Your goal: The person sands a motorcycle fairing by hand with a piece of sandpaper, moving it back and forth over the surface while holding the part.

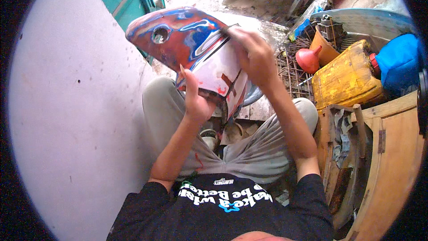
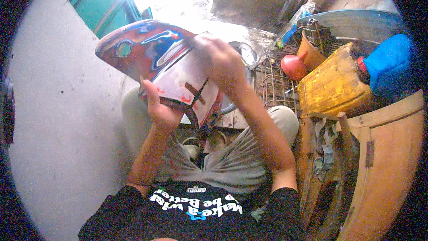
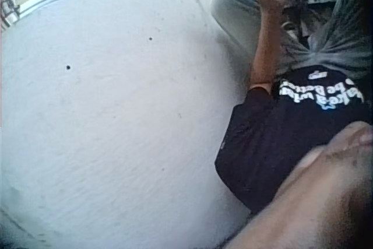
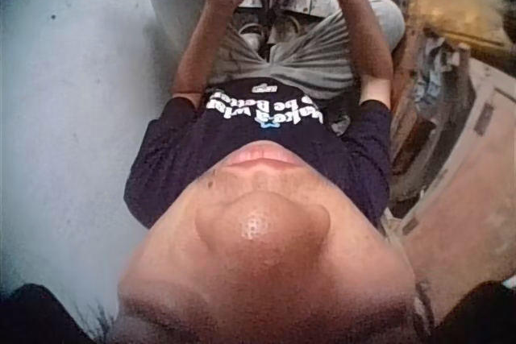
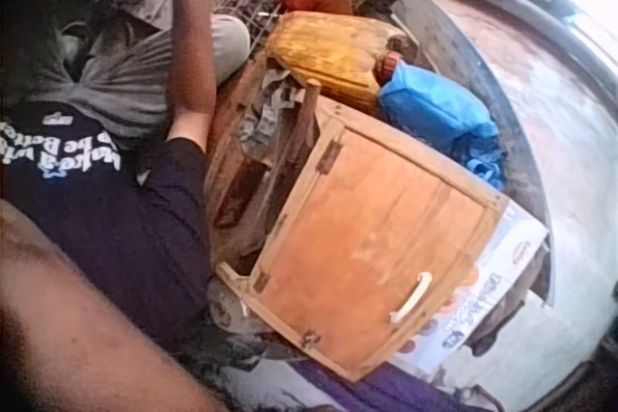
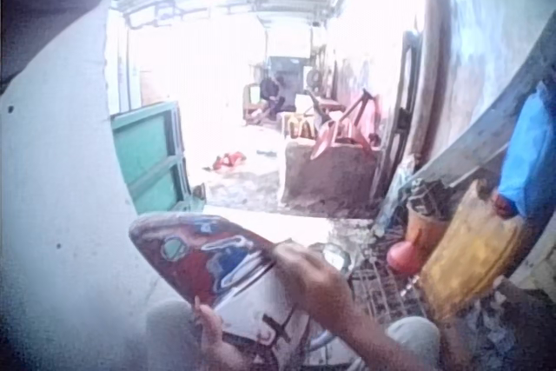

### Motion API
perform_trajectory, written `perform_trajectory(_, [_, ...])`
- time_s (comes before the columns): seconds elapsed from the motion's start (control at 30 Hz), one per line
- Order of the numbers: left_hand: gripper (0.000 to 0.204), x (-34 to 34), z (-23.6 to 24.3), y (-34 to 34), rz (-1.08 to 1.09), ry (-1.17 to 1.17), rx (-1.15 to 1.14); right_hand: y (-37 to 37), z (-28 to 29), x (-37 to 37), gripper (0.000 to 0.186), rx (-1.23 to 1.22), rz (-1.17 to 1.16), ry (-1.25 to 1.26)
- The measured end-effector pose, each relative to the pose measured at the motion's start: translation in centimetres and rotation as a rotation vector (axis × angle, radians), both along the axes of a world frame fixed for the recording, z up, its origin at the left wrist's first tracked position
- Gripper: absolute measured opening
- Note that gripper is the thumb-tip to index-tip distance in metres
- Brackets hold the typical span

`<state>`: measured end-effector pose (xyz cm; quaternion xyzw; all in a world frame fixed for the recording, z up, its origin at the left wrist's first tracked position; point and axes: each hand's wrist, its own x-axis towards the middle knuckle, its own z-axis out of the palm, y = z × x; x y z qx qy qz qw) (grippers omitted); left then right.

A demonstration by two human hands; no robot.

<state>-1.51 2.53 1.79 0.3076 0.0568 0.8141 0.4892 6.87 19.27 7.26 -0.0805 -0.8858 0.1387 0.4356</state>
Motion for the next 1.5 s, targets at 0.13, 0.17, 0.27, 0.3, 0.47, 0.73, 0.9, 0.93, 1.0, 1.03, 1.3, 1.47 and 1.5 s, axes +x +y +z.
perform_trajectory(0.13, [0.089, 1.5, 1.8, -0.8, 0.264, 0.010, -0.299, -4.4, 0.5, 0.5, 0.037, 0.108, 0.312, 0.119])
perform_trajectory(0.17, [0.089, 1.3, 2.0, -0.5, 0.223, 0.051, -0.280, -1.9, -0.2, 0.2, 0.035, 0.095, 0.210, 0.087])
perform_trajectory(0.27, [0.089, 1.7, 2.0, -0.6, 0.199, 0.095, -0.252, 1.1, 0.1, 0.0, 0.032, -0.051, 0.017, 0.004])
perform_trajectory(0.3, [0.089, 1.5, 2.1, -0.6, 0.225, 0.115, -0.239, 0.1, -0.2, -0.2, 0.034, 0.044, 0.076, 0.053])
perform_trajectory(0.47, [0.087, 1.1, 2.2, -0.4, 0.221, 0.108, -0.259, -2.1, -0.3, 0.3, 0.036, 0.179, 0.171, 0.022])
perform_trajectory(0.73, [0.078, 0.9, 1.4, -0.1, 0.297, -0.051, -0.321, -3.4, -0.3, 0.2, 0.039, 0.271, 0.284, 0.134])
perform_trajectory(0.9, [0.080, 0.2, 1.2, -0.2, 0.171, -0.017, -0.165, -1.4, -0.6, -0.5, 0.036, 0.120, 0.137, 0.054])
perform_trajectory(0.93, [0.083, -0.1, 0.5, -0.3, 0.031, -0.044, -0.004, -3.6, -0.1, -0.5, 0.035, 0.214, 0.270, 0.121])
perform_trajectory(1.0, [0.085, 0.5, 0.9, -0.4, -0.044, -0.270, 0.081, -4.0, 0.5, -0.4, 0.030, 0.183, 0.329, 0.237])
perform_trajectory(1.03, [0.085, 1.0, 1.8, -0.2, 0.102, -0.091, -0.110, -1.7, 0.1, -0.1, 0.032, 0.112, 0.234, 0.130])
perform_trajectory(1.3, [0.085, 0.4, 1.2, -0.3, 0.064, -0.006, -0.111, -4.3, 0.3, 0.4, 0.036, 0.215, 0.280, 0.115])
perform_trajectory(1.47, [0.087, 1.5, 1.8, -0.4, 0.265, 0.130, -0.305, -0.3, -1.0, -0.1, 0.037, 0.208, 0.101, 0.144])
perform_trajectory(1.5, [0.086, 0.8, 0.9, -0.5, 0.202, 0.056, -0.193, -3.3, -0.8, -0.1, 0.036, 0.207, 0.154, 0.146])
